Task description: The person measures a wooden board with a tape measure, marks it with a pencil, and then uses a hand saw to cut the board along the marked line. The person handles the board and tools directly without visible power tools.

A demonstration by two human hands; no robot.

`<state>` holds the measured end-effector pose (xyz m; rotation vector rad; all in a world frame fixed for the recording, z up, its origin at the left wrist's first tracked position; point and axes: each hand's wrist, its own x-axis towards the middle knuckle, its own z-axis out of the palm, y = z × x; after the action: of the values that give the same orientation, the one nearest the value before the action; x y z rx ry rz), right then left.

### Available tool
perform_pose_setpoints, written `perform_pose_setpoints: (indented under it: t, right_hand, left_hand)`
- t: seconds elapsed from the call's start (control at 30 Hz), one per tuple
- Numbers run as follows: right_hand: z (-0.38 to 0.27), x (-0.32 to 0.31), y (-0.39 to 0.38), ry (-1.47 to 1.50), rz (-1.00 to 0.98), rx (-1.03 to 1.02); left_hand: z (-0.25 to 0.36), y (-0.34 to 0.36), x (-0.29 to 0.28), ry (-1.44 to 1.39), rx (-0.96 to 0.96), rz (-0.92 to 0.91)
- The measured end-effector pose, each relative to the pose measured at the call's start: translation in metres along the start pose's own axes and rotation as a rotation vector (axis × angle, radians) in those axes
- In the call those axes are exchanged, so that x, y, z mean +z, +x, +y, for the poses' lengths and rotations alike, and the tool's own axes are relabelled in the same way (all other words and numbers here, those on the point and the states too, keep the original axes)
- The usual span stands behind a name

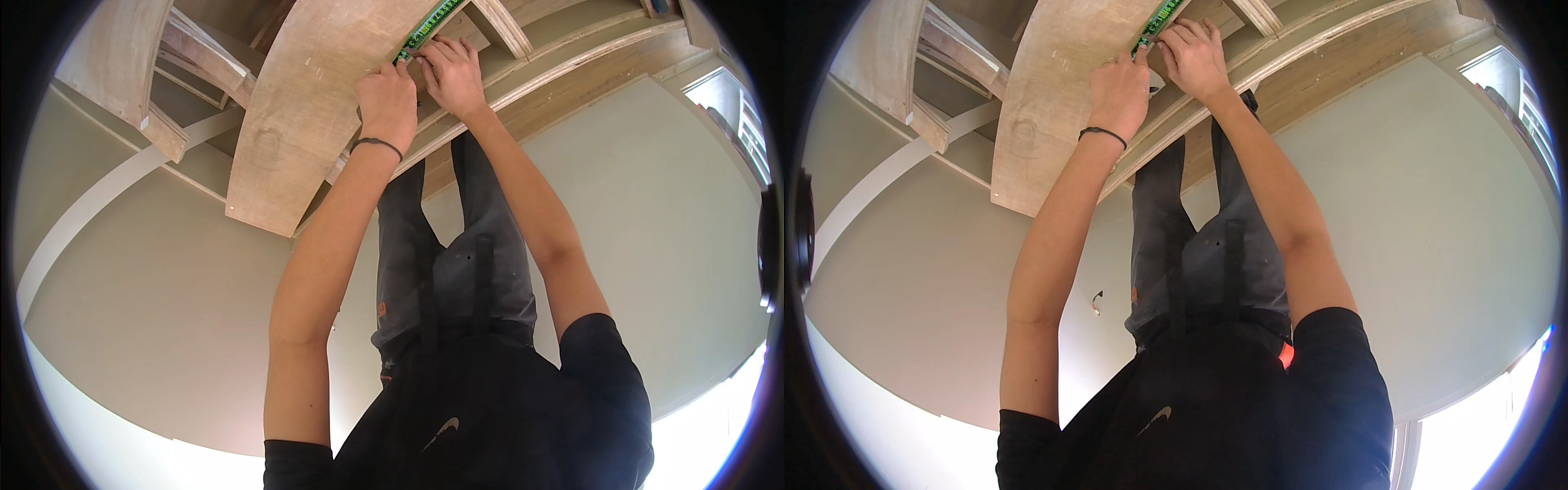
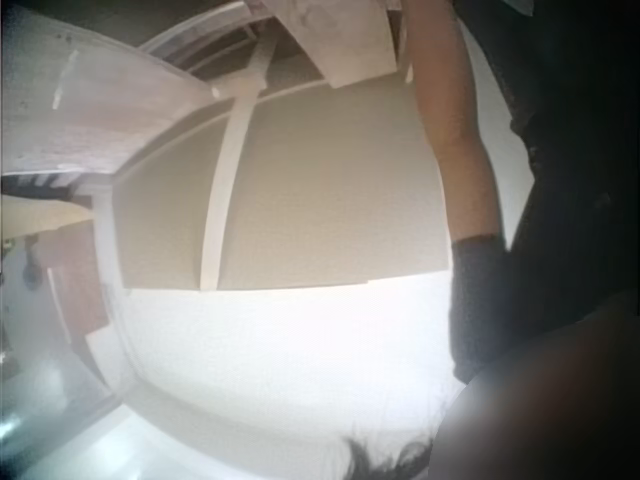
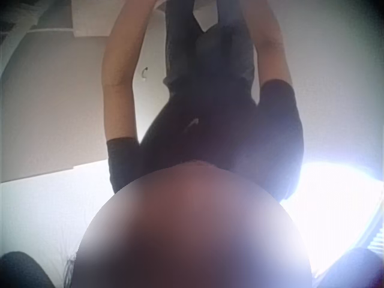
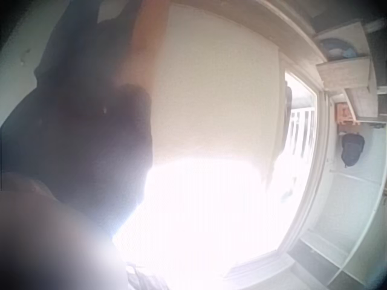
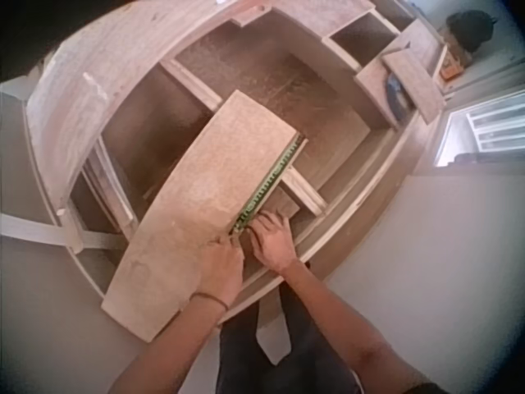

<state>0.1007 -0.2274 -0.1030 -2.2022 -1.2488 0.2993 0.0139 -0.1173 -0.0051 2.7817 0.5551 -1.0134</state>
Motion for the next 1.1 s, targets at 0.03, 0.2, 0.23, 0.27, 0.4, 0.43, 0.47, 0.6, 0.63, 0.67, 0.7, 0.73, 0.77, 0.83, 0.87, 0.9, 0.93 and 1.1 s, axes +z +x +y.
perform_pose_setpoints:
  t: [0.03, 0.2, 0.23, 0.27, 0.4, 0.43, 0.47, 0.6, 0.63, 0.67, 0.7, 0.73, 0.77, 0.83, 0.87, 0.9, 0.93, 1.1]
  right_hand:
    - [0.0, 0.0, 0.0, 0.0, -0.006, 0.001]
    - [0.0, 0.0, 0.0, -0.006, -0.009, 0.0]
    - [0.0, 0.0, 0.0, -0.007, -0.007, 0.002]
    - [-0.001, 0.0, 0.0, -0.007, -0.003, 0.003]
    - [-0.002, -0.001, 0.0, 0.003, -0.015, 0.006]
    - [-0.002, -0.002, 0.0, 0.001, -0.022, 0.002]
    - [-0.002, -0.003, 0.0, -0.001, -0.031, 0.006]
    - [-0.003, -0.005, 0.001, 0.01, -0.04, -0.006]
    - [-0.003, -0.005, 0.001, 0.006, -0.043, -0.01]
    - [-0.004, -0.005, 0.002, 0.001, -0.046, -0.015]
    - [-0.004, -0.005, 0.002, -0.003, -0.044, -0.014]
    - [-0.005, -0.004, 0.002, -0.003, -0.029, -0.025]
    - [-0.005, -0.004, 0.002, -0.003, -0.009, -0.028]
    - [-0.006, -0.003, 0.003, -0.011, 0.014, -0.031]
    - [-0.007, -0.002, 0.003, -0.02, 0.019, -0.031]
    - [-0.008, -0.002, 0.004, -0.029, 0.024, -0.033]
    - [-0.009, -0.002, 0.004, -0.036, 0.024, -0.034]
    - [-0.015, -0.002, 0.005, -0.071, 0.005, -0.042]
  left_hand:
    - [0.0, 0.0, 0.001, -0.032, 0.001, 0.031]
    - [0.0, -0.001, 0.002, -0.009, 0.002, 0.007]
    - [-0.001, -0.001, 0.002, -0.02, 0.003, 0.003]
    - [-0.001, -0.001, 0.001, -0.027, 0.006, 0.006]
    - [-0.003, -0.004, 0.0, -0.047, 0.013, 0.041]
    - [-0.004, -0.005, 0.0, -0.05, 0.015, 0.051]
    - [-0.003, -0.005, 0.001, -0.045, 0.011, 0.034]
    - [-0.004, -0.005, 0.003, -0.052, 0.014, 0.028]
    - [-0.005, -0.006, 0.003, -0.076, 0.015, 0.06]
    - [-0.005, -0.007, 0.004, -0.099, 0.015, 0.094]
    - [-0.006, -0.007, 0.004, -0.121, 0.013, 0.109]
    - [-0.007, -0.008, 0.004, -0.124, 0.019, 0.146]
    - [-0.008, -0.009, 0.004, -0.126, 0.025, 0.164]
    - [-0.008, -0.009, 0.004, -0.118, 0.036, 0.131]
    - [-0.009, -0.009, 0.004, -0.106, 0.041, 0.082]
    - [-0.009, -0.009, 0.004, -0.084, 0.037, 0.064]
    - [-0.009, -0.008, 0.005, -0.08, 0.038, 0.052]
    - [-0.009, -0.008, 0.011, -0.061, 0.038, 0.101]
